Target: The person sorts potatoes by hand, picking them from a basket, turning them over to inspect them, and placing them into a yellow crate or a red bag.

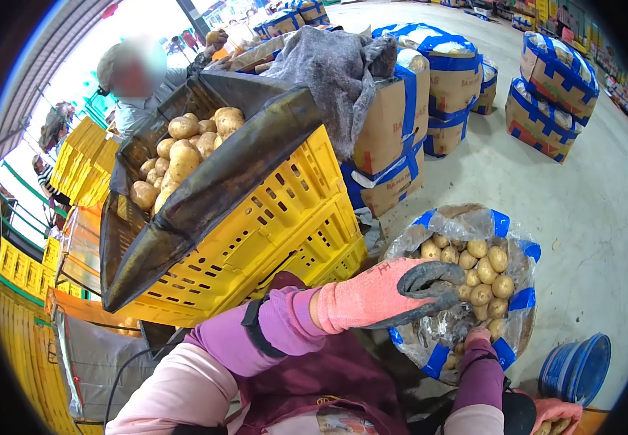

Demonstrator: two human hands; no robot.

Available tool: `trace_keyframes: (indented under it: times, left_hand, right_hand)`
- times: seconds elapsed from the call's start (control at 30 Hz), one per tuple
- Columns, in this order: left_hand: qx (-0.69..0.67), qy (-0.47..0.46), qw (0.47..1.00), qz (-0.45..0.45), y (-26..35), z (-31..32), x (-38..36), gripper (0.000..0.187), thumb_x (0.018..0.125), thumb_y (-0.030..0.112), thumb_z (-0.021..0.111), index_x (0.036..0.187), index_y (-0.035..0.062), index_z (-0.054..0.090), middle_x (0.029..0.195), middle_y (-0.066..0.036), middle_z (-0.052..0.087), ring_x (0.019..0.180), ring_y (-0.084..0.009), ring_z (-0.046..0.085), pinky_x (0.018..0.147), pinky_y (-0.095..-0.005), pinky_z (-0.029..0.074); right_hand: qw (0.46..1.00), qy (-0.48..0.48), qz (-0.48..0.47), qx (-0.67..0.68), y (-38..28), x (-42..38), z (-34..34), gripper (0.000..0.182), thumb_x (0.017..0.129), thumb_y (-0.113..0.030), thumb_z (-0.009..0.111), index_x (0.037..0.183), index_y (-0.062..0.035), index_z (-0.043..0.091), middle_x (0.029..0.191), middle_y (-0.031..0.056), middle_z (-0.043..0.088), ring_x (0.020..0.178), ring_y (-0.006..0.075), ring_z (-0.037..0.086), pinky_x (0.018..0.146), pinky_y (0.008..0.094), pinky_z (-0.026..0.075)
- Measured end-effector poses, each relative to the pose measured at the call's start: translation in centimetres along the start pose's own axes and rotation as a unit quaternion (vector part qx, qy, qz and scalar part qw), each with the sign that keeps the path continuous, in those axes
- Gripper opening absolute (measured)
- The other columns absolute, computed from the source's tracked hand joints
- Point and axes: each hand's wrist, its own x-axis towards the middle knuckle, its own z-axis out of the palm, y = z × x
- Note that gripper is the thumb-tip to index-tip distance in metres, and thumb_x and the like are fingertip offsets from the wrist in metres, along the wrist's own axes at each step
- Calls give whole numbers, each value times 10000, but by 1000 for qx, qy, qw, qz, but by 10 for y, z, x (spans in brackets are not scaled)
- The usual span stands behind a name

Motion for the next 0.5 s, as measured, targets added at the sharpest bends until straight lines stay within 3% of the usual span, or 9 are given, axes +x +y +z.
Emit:
trace_keyframes:
  times: [0.07, 0.2, 0.27, 0.3, 0.37, 0.43, 0.5]
  left_hand:
    - [-25, -15, 1000, 12, 2, -2, 3, 370, 889, 240, 667, 1218, 83, 600, 1105, -127, 672, 1033, -275, 641, 897, -356, 496]
    - [-19, -5, 1000, 2, 4, -3, 3, 355, 889, 243, 668, 1197, 78, 605, 1097, -134, 670, 1033, -293, 638, 890, -363, 497]
    - [24, -16, 999, -25, 8, -4, 2, 400, 894, 146, 659, 1266, 34, 563, 1152, -115, 661, 1031, -193, 621, 937, -320, 476]
    - [19, -16, 999, -25, 10, -5, 1, 400, 894, 146, 659, 1266, 34, 563, 1152, -115, 661, 1031, -193, 621, 937, -320, 476]
    - [19, -7, 1000, 23, 14, -4, 3, 419, 884, 291, 674, 1220, 54, 589, 1110, -159, 661, 1064, -320, 624, 914, -355, 488]
    - [37, 10, 999, 17, 11, 1, 5, 449, 876, 311, 681, 1230, 51, 585, 1122, -162, 659, 1081, -320, 620, 925, -355, 483]
    - [13, 29, 999, 19, -3, 8, 8, 503, 858, 343, 695, 1252, 54, 578, 1148, -173, 652, 1114, -324, 610, 943, -361, 479]
  right_hand:
    - [999, 32, 39, -10, 6, 54, 58, 532, 860, -369, 622, 1302, -73, 598, 1394, 118, 545, 1279, 264, 532, 1002, 363, 475]
    - [997, 47, -7, -59, 10, 50, 57, 444, 897, -354, 578, 1273, -125, 634, 1367, 60, 580, 1263, 227, 549, 977, 353, 485]
    - [995, 37, -26, -86, 8, 34, 41, 423, 896, -349, 578, 1256, -138, 651, 1346, 60, 596, 1246, 214, 564, 976, 371, 485]
    - [995, 32, -24, -88, 5, 28, 35, 423, 896, -349, 578, 1256, -138, 651, 1346, 60, 596, 1246, 214, 564, 976, 371, 485]
    - [990, 37, -38, -131, 1, 10, 18, 424, 873, -358, 586, 1232, -146, 665, 1306, 76, 621, 1218, 226, 585, 957, 381, 492]
    - [990, 46, -33, -127, -6, -16, 4, 355, 917, -296, 524, 1212, -183, 687, 1330, 40, 610, 1248, 195, 562, 965, 390, 483]
    - [994, 33, -37, -100, -11, -58, -27, 389, 883, -355, 531, 1178, -168, 702, 1288, 56, 637, 1201, 219, 598, 954, 394, 488]
